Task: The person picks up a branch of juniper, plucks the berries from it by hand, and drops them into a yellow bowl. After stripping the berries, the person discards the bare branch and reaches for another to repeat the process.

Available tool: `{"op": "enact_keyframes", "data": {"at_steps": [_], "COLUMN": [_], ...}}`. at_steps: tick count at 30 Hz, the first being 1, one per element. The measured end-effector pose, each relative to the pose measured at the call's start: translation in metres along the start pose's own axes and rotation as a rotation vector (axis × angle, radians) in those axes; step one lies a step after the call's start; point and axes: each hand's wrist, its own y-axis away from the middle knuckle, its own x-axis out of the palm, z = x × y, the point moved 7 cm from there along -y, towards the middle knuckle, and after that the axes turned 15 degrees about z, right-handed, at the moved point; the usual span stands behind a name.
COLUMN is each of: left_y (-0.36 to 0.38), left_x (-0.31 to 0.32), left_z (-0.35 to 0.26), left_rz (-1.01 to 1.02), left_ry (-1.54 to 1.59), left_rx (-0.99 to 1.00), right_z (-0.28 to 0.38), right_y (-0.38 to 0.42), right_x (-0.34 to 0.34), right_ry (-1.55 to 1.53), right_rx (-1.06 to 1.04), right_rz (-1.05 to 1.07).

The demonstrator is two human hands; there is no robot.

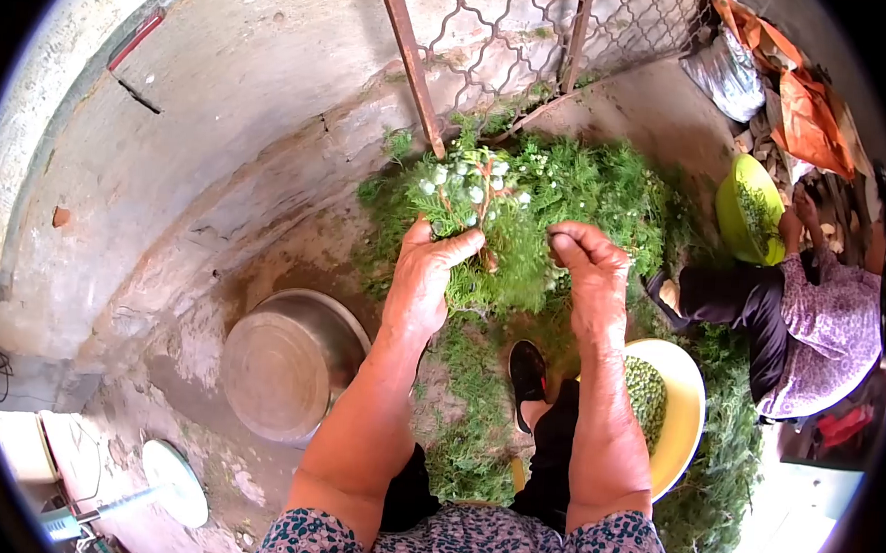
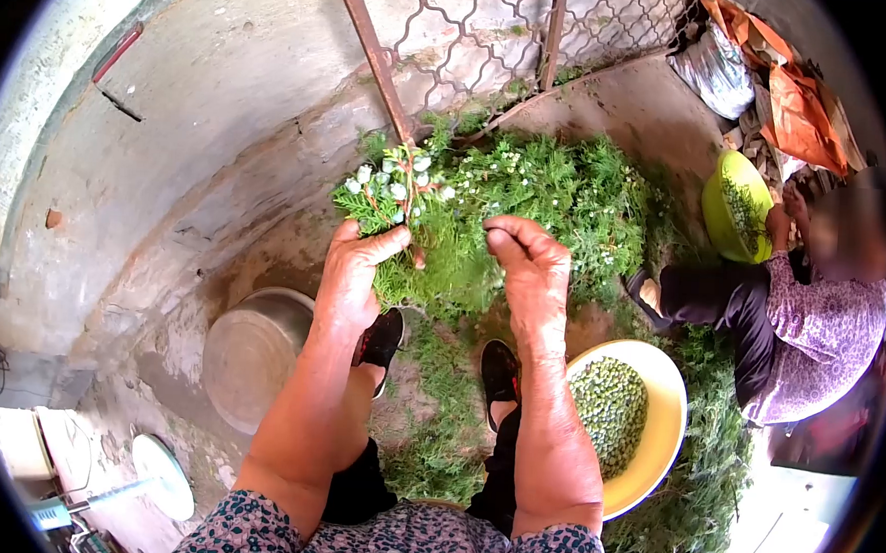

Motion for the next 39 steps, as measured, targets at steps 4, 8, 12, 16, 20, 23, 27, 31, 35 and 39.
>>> {"op": "enact_keyframes", "data": {"at_steps": [4,8,12,16,20,23,27,31,35,39], "left_y": [0.001,0.000,-0.001,-0.002,-0.002,-0.002,-0.004,-0.008,-0.007,-0.005], "left_x": [0.014,0.019,0.024,0.017,0.021,0.025,0.021,0.016,0.018,0.020], "left_z": [0.004,0.010,0.014,0.021,0.024,0.023,0.028,0.034,0.034,0.034], "left_rz": [0.074,0.085,0.160,0.087,0.085,0.165,0.165,0.167,0.167,0.144], "left_ry": [-0.051,-0.109,-0.071,-0.121,0.014,0.081,0.124,0.223,0.141,0.181], "left_rx": [-0.032,-0.036,-0.113,-0.029,-0.035,-0.028,-0.067,-0.103,-0.138,-0.149], "right_z": [0.000,-0.002,-0.002,-0.002,-0.009,-0.005,0.002,0.004,-0.005,0.003], "right_y": [0.003,0.007,0.007,0.008,0.010,0.013,0.014,0.015,0.013,0.013], "right_x": [0.019,0.037,0.036,0.036,0.037,0.039,0.044,0.045,0.039,0.042], "right_ry": [-0.228,-0.555,-0.574,-0.528,-0.543,-0.592,-0.577,-0.569,-0.501,-0.529], "right_rx": [-0.004,0.112,0.051,0.043,0.045,0.070,0.037,0.033,0.085,0.037], "right_rz": [0.163,0.368,0.421,0.356,0.278,0.247,0.311,0.363,0.328,0.422]}}
